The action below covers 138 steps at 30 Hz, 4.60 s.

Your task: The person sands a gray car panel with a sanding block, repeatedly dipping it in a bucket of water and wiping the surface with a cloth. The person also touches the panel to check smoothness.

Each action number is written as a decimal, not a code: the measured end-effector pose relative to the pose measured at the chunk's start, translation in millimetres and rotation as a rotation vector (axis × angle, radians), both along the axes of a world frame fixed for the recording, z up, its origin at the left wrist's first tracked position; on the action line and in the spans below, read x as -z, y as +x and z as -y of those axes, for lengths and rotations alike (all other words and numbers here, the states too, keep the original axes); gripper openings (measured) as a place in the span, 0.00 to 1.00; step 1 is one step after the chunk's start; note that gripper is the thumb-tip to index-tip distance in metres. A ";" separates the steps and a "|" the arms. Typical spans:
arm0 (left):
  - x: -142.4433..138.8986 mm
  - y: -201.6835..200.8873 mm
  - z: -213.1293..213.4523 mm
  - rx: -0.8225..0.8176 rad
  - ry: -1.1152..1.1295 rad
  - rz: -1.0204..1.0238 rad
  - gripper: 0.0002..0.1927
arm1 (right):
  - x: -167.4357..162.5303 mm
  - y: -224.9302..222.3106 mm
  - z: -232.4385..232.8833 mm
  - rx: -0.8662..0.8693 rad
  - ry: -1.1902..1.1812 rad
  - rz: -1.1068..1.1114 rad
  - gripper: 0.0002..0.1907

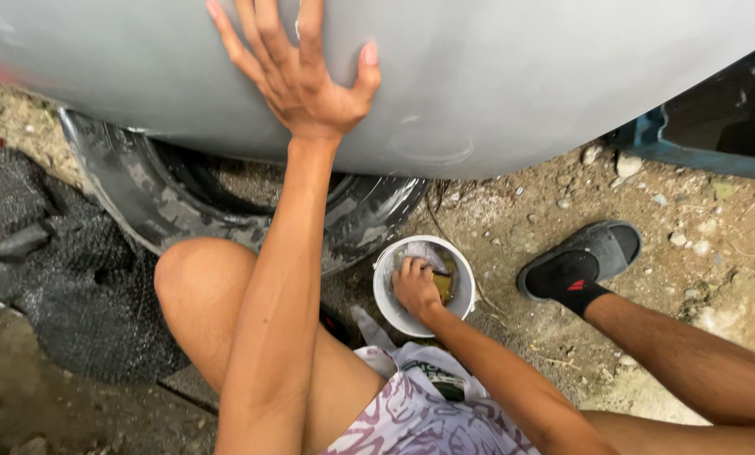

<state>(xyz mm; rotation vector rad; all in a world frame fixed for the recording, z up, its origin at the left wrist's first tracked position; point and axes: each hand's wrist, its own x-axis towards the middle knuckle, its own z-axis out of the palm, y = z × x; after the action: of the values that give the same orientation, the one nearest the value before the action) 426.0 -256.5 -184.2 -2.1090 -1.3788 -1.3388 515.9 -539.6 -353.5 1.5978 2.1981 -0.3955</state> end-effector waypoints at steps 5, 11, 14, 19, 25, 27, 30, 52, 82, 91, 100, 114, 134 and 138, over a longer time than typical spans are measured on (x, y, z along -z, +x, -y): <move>-11.6 3.4 2.8 -0.018 0.048 -0.014 0.35 | -44.2 30.8 -21.3 0.205 -0.210 -0.317 0.39; -20.3 7.8 3.9 -0.031 0.039 -0.030 0.35 | -169.0 97.7 -80.2 0.527 -0.264 -0.503 0.28; -25.8 8.6 5.2 -0.012 0.042 -0.024 0.35 | -241.4 144.9 -93.9 0.531 0.481 -1.012 0.26; -27.2 10.3 4.4 -0.025 0.034 -0.013 0.36 | -299.5 213.7 -113.9 0.696 1.087 -1.062 0.14; -24.2 9.8 0.6 -0.013 0.043 -0.010 0.36 | -310.3 262.3 -145.0 0.482 1.572 -1.096 0.17; -24.0 9.9 -0.1 -0.017 0.046 -0.009 0.36 | -306.4 270.4 -155.3 0.524 1.590 -0.796 0.17; -23.1 10.0 -0.5 -0.020 0.040 -0.010 0.36 | -289.7 271.1 -158.9 0.566 1.573 -0.587 0.18; -21.0 7.6 4.3 -0.038 0.036 -0.017 0.37 | -229.9 225.8 -160.8 0.667 1.603 -0.504 0.19; -18.4 7.6 6.1 -0.041 0.062 0.008 0.36 | -166.6 209.5 -108.2 0.853 1.517 -0.519 0.21; -24.6 8.5 6.6 -0.043 0.055 -0.008 0.36 | -131.5 98.4 -106.5 0.548 1.223 -0.680 0.24; -15.7 7.8 3.9 -0.045 0.076 0.017 0.36 | -122.8 171.3 -102.9 0.944 1.385 -0.790 0.22; -21.9 6.9 9.6 -0.060 0.036 -0.016 0.37 | -80.7 140.3 -70.9 1.019 1.075 -0.957 0.19; -17.8 6.5 6.2 -0.062 0.061 -0.014 0.36 | -40.0 129.9 -78.1 1.389 1.178 -1.332 0.12; -18.3 7.4 5.2 -0.056 0.066 -0.005 0.36 | -33.6 129.5 -86.0 1.598 0.963 -1.642 0.09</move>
<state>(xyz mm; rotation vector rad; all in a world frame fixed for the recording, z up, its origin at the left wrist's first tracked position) 433.4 -261.8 -165.9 -2.0147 -1.3627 -1.3373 645.4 -453.6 -319.9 4.4423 0.5541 -1.6104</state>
